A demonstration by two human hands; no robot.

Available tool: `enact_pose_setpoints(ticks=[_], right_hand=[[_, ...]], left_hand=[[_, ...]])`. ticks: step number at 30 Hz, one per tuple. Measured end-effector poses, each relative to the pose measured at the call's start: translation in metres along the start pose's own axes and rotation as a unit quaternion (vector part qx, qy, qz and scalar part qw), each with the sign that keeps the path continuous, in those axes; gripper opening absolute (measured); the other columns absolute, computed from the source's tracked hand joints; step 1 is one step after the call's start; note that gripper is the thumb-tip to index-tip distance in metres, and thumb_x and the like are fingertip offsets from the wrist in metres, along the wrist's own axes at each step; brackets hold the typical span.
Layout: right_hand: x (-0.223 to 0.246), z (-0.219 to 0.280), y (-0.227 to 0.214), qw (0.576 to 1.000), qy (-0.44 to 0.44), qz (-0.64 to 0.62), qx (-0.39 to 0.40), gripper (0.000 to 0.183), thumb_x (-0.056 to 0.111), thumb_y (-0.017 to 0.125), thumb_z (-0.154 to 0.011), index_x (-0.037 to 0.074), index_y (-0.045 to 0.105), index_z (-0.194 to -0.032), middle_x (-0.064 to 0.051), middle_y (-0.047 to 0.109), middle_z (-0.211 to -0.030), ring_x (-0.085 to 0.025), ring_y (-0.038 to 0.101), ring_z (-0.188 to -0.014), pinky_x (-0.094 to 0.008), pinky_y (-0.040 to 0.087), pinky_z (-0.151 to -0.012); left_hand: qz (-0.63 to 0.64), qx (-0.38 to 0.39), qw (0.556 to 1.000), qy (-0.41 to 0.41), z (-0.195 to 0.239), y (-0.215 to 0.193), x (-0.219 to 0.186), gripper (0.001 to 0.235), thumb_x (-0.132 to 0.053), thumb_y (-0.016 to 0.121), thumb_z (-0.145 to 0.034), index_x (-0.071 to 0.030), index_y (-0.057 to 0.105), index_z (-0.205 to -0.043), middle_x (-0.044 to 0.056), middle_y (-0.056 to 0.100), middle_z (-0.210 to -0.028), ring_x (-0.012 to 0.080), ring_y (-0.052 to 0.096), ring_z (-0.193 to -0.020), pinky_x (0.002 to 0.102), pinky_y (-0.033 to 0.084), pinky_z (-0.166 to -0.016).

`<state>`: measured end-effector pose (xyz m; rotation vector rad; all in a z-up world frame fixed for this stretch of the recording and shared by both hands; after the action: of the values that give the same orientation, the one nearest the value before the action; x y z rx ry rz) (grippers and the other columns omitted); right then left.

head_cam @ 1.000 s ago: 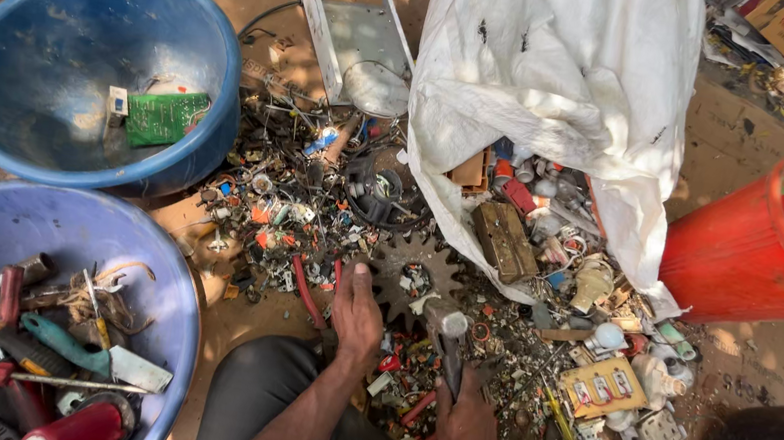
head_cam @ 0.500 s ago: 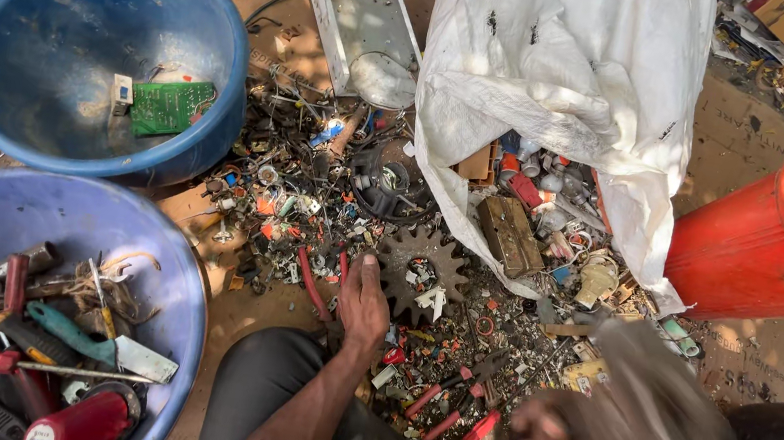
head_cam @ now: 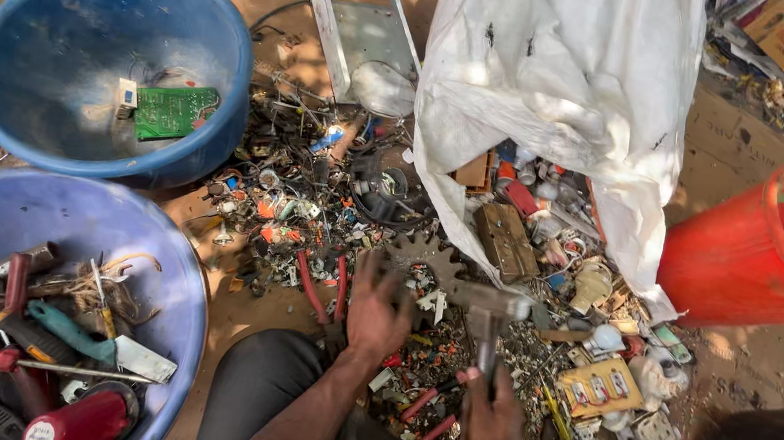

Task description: The person sits on the ground and uses a hammer and pliers to break apart and dismantle various small electronic components and scrap items. They repeatedly strike objects to separate parts and occasionally use pliers to pull or adjust pieces.

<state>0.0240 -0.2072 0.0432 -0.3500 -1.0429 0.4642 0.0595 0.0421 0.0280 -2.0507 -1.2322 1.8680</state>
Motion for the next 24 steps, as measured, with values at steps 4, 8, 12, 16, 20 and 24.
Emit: enact_pose_setpoints(ticks=[4, 8, 12, 16, 20, 24], right_hand=[[0.034, 0.023, -0.023, 0.987, -0.142, -0.074, -0.010, 0.033, 0.031, 0.054, -0.102, 0.004, 0.061, -0.118, -0.005, 0.057, -0.059, -0.009, 0.050, -0.038, -0.027, 0.042, -0.034], [-0.009, 0.034, -0.001, 0.969, -0.013, -0.246, 0.037, 0.032, 0.033, 0.056, -0.098, 0.010, 0.059, -0.120, -0.005, 0.059, -0.059, -0.014, 0.050, -0.034, -0.032, 0.042, -0.030], [-0.078, 0.015, 0.035, 0.934, 0.171, -0.290, 0.120, 0.036, 0.028, 0.063, -0.102, -0.001, 0.050, -0.119, -0.006, 0.053, -0.063, -0.018, 0.050, -0.037, -0.038, 0.046, -0.033], [-0.099, 0.008, 0.035, 0.988, 0.113, -0.052, 0.089, 0.037, 0.029, 0.067, -0.097, 0.002, 0.062, -0.121, -0.009, 0.065, -0.070, -0.022, 0.062, -0.054, -0.042, 0.051, -0.051], [-0.045, -0.002, 0.005, 0.993, -0.078, 0.085, 0.003, 0.042, 0.030, 0.063, -0.096, 0.010, 0.064, -0.133, -0.019, 0.073, -0.088, -0.033, 0.071, -0.082, -0.054, 0.059, -0.076], [-0.002, 0.004, -0.006, 0.960, -0.269, -0.070, -0.030, 0.053, 0.014, 0.070, -0.097, -0.007, 0.053, -0.143, -0.023, 0.067, -0.123, -0.035, 0.066, -0.102, -0.052, 0.057, -0.084]], left_hand=[[-0.092, 0.104, 0.986, 0.093, 0.012, 0.023, -0.019, 0.025, -0.017, 0.074, -0.079, -0.004, 0.078, -0.099, 0.034, 0.046, -0.146, 0.0571, 0.033, -0.145, 0.066, 0.019, -0.115], [-0.075, 0.082, 0.986, 0.124, 0.018, 0.026, -0.017, 0.024, -0.015, 0.070, -0.084, -0.006, 0.078, -0.105, 0.030, 0.055, -0.139, 0.0519, 0.041, -0.137, 0.064, 0.023, -0.115], [-0.030, 0.065, 0.985, 0.154, 0.024, 0.023, -0.018, 0.018, -0.010, 0.070, -0.089, -0.001, 0.072, -0.104, 0.020, 0.067, -0.127, 0.0425, 0.058, -0.128, 0.055, 0.041, -0.113], [0.037, 0.076, 0.977, 0.198, 0.038, 0.013, -0.043, 0.028, -0.002, 0.068, -0.082, 0.000, 0.070, -0.110, 0.020, 0.069, -0.123, 0.0408, 0.064, -0.117, 0.048, 0.052, -0.100], [0.050, 0.088, 0.952, 0.289, 0.059, -0.007, -0.076, 0.023, -0.003, 0.070, -0.087, -0.002, 0.069, -0.110, 0.018, 0.070, -0.121, 0.0389, 0.066, -0.119, 0.050, 0.051, -0.107], [0.059, 0.108, 0.933, 0.338, 0.081, -0.013, -0.099, 0.027, -0.002, 0.071, -0.084, -0.002, 0.068, -0.111, 0.019, 0.070, -0.122, 0.0389, 0.065, -0.121, 0.048, 0.051, -0.108]])
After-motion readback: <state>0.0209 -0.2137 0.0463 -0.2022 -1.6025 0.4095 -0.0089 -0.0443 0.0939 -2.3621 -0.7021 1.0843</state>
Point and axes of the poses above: each hand's wrist, its own z-axis away from the middle knuckle, its own y-axis out of the palm, x = y × z, the point moved 6 cm from there along -z, towards the middle knuckle
